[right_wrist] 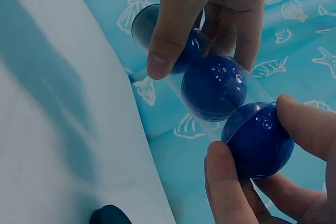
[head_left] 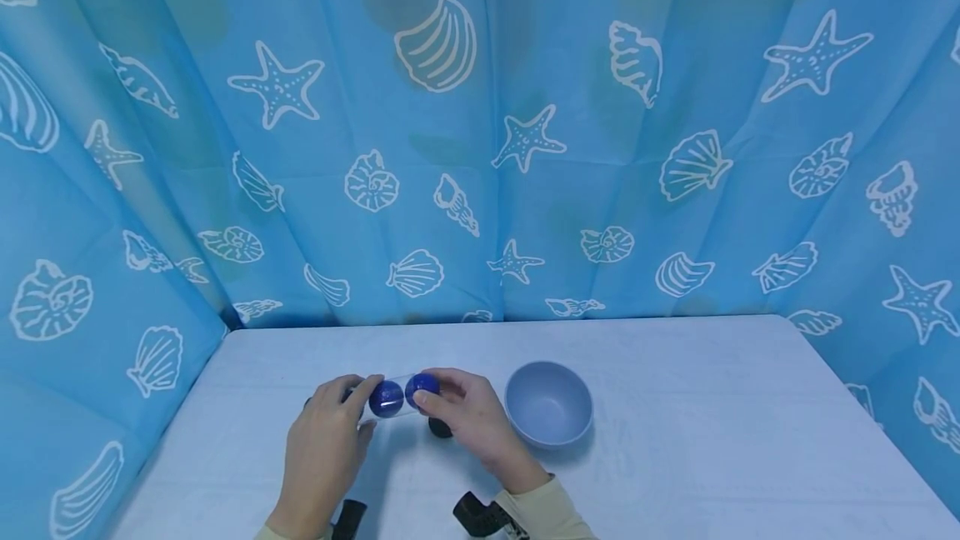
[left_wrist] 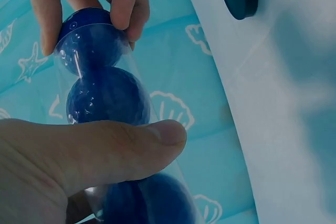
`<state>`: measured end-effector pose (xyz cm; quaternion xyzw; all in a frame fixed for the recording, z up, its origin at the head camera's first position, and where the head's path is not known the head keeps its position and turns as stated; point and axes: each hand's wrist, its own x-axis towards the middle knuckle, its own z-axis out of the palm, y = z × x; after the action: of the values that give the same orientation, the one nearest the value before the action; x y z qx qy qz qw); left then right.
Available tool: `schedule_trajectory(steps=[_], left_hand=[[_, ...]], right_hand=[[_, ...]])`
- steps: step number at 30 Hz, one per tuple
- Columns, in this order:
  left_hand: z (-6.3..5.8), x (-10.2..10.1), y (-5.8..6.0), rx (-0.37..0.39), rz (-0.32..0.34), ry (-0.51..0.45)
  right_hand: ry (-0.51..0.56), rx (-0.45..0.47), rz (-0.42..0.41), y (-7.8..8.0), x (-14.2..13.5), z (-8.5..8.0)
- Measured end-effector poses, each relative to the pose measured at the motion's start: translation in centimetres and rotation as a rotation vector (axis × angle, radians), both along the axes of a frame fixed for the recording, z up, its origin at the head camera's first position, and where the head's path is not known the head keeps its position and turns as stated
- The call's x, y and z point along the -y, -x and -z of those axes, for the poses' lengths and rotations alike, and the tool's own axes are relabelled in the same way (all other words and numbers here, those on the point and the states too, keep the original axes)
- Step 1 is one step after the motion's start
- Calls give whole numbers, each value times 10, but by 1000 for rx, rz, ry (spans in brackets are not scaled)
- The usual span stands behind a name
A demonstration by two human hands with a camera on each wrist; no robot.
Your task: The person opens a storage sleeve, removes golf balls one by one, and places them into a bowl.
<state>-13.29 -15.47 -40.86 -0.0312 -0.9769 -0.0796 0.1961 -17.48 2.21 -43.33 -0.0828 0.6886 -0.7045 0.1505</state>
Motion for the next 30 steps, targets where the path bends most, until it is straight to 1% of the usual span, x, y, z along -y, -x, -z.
schedule_trajectory(steps=[2, 5, 9, 11, 19, 26, 30], left_hand=[[0, -1, 0, 20, -4, 2], [0, -2, 1, 40, -7, 4], [0, -2, 1, 44, -10, 1], [0, -3, 1, 49, -9, 1], [-1, -2, 1, 75, 10, -21], [0, 0, 2, 43, 26, -19], [2, 0, 2, 47, 20, -11]], right_hand=[[-42, -6, 8, 0, -1, -1], [-101, -42, 20, 0, -2, -3], [-161, -95, 45, 0, -4, -6], [-181, -100, 58, -1, -5, -8], [-201, -113, 79, 0, -9, -12], [-219, -154, 118, 1, -14, -15], [-219, -153, 131, 1, -18, -17]])
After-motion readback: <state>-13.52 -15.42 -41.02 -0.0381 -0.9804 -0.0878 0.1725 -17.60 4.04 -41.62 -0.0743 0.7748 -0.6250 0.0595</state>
